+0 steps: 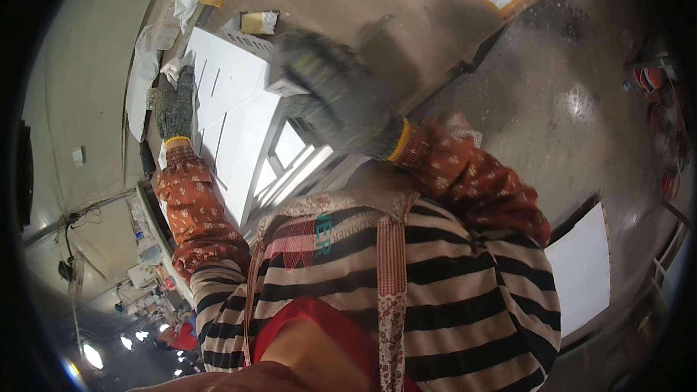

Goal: The person wipes the surface of several white wooden door panels with a cloth and stacks them on top of each other on a workbench.

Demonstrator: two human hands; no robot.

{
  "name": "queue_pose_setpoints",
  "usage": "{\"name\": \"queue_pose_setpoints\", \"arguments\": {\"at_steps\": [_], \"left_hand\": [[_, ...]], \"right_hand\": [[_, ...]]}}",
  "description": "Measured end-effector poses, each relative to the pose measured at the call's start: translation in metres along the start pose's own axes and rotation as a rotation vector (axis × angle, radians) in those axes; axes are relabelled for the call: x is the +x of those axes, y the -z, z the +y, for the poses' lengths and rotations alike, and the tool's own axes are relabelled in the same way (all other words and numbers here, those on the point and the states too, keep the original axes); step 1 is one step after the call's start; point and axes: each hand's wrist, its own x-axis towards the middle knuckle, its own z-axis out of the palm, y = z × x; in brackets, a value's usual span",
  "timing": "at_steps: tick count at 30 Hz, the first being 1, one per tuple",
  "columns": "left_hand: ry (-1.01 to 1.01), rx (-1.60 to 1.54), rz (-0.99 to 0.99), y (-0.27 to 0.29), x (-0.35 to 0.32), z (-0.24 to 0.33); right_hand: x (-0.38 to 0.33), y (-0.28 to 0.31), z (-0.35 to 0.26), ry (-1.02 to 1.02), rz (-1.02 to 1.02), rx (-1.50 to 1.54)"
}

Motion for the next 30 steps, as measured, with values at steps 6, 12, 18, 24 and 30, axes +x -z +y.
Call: {"name": "queue_pose_setpoints", "arguments": {"at_steps": [6, 12, 18, 24, 30], "left_hand": [[0.012, -0.005, -0.003, -0.001, 0.001, 0.004], [-0.029, -0.132, 0.040, 0.005, -0.009, 0.006], [0.187, -0.136, -0.094, 0.007, -0.005, 0.018], [0.013, 0.083, 0.122, -0.007, -0.003, -0.007], [0.026, 0.033, 0.061, -0.009, 0.001, -0.006]], "right_hand": [[-0.016, 0.005, 0.012, -0.215, -0.064, 0.009], [-0.004, 0.006, -0.001, 0.019, 0.016, 0.072], [0.001, 0.009, -0.008, 0.167, 0.075, 0.083], [0.009, -0.005, 0.001, 0.543, 0.091, -0.282], [0.033, 0.021, 0.000, 0.315, 0.056, -0.408]]}}
